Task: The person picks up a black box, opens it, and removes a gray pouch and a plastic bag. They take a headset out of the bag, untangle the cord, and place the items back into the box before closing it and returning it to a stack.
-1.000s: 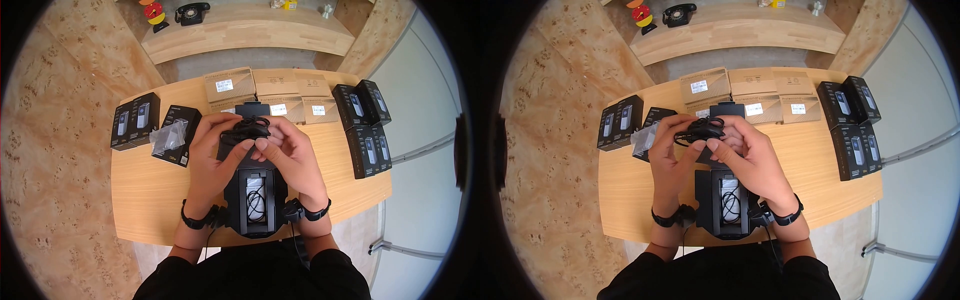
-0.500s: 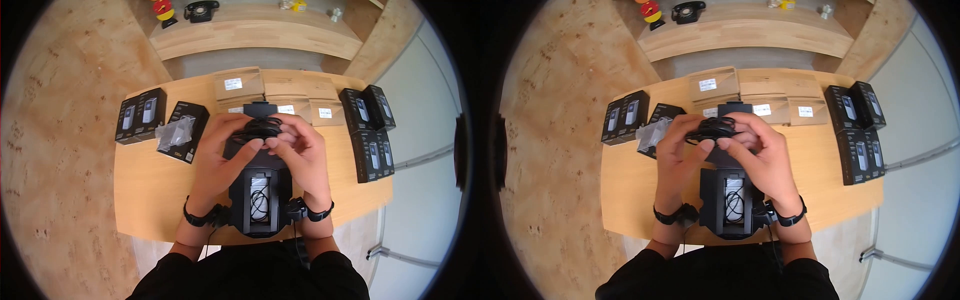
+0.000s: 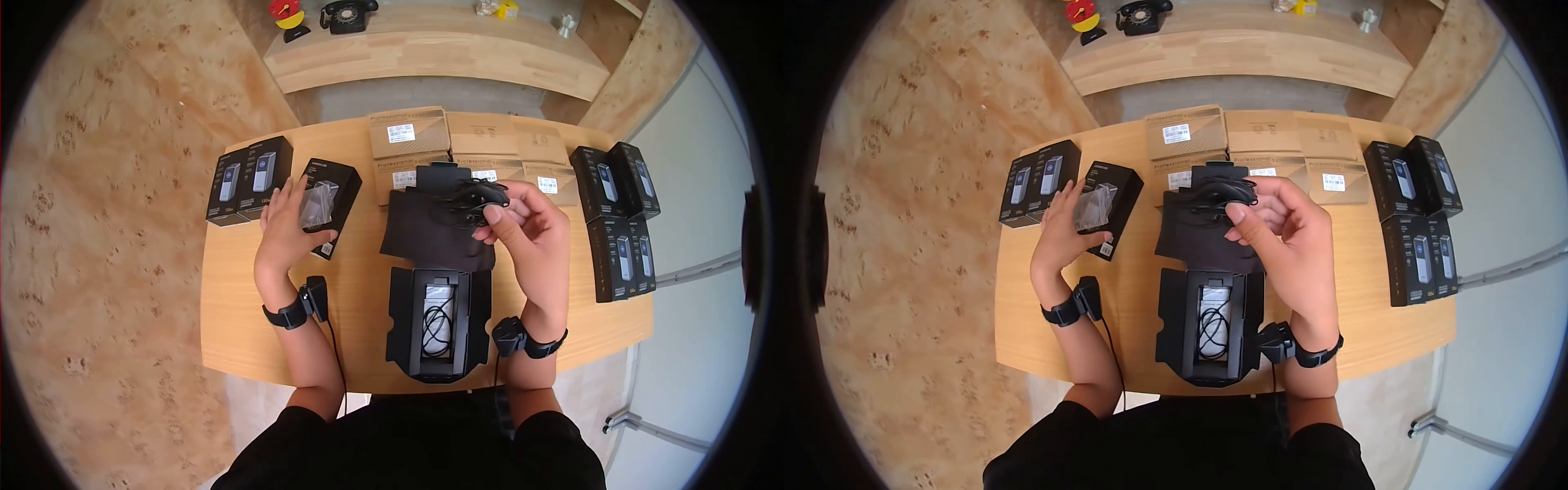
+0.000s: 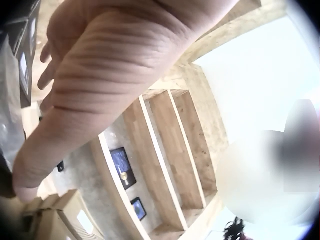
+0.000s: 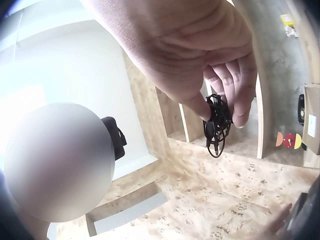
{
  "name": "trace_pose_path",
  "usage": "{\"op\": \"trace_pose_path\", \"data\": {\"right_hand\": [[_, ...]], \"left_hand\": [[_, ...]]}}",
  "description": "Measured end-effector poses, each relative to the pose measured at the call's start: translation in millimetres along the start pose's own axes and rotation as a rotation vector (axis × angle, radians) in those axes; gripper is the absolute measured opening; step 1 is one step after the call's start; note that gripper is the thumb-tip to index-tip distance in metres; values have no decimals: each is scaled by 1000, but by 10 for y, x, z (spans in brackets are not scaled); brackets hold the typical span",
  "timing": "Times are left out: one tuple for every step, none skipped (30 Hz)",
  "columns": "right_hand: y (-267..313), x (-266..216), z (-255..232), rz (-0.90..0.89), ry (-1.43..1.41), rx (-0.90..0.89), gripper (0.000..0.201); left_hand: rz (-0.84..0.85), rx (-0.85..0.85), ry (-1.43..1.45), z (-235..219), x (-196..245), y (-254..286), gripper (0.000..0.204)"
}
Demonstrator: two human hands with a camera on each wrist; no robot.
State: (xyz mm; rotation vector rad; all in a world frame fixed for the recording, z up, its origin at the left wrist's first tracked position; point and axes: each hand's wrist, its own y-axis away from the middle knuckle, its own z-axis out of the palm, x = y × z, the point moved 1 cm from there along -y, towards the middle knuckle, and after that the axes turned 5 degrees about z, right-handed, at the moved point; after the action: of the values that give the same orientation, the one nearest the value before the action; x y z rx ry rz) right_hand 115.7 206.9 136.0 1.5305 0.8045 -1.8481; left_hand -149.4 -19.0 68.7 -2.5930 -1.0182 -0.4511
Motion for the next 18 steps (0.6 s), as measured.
{"op": "trace_pose_path", "data": {"right_hand": [[3,3,4,-3,-1,0,28],[4,5,9,-6,-5,1,28],[4,6,13,-1,1,-3,28],[10,9,11,4,6,-3,28],[13,9,8,9,11,-1,29],[11,8,7,6,15,-2,29],[13,8,8,4,19,-3,28],[15,10,13,3,24,-5,28],[15,10,19,0,24,-6,29],[16,7,22,-3,23,-6,29],[18,5,23,-5,23,-6,29],[21,4,26,-5,24,-4,29],[24,2,29,-5,24,-3,28],[25,0,31,-6,24,-2,28],[28,-1,32,-8,26,-6,28],[30,-3,30,-10,29,-9,29],[30,-7,27,-13,31,-12,29],[27,-12,27,-20,21,-7,28]], "left_hand": [[-94,-58,-55,15,-29,8,109],[-82,-59,-53,32,-51,-4,109],[-69,-61,-54,57,-78,-31,109],[-53,-66,-55,88,-103,-55,109],[-55,-68,-51,135,-130,-73,109],[-56,-71,-47,188,-150,-95,108],[-58,-74,-42,231,-168,-108,108],[-56,-70,-47,261,-188,-114,106],[-54,-65,-51,277,-197,-122,103],[-52,-60,-56,285,-199,-130,100],[-50,-53,-46,284,-198,-133,95],[-48,-47,-36,268,-185,-132,90],[-47,-41,-26,248,-169,-130,85],[-29,-18,-36,230,-145,-128,81],[-12,5,-45,210,-110,-124,78],[6,28,-55,184,-67,-121,75],[44,49,51,142,-15,-124,75],[83,70,157,85,54,-132,76]]}}
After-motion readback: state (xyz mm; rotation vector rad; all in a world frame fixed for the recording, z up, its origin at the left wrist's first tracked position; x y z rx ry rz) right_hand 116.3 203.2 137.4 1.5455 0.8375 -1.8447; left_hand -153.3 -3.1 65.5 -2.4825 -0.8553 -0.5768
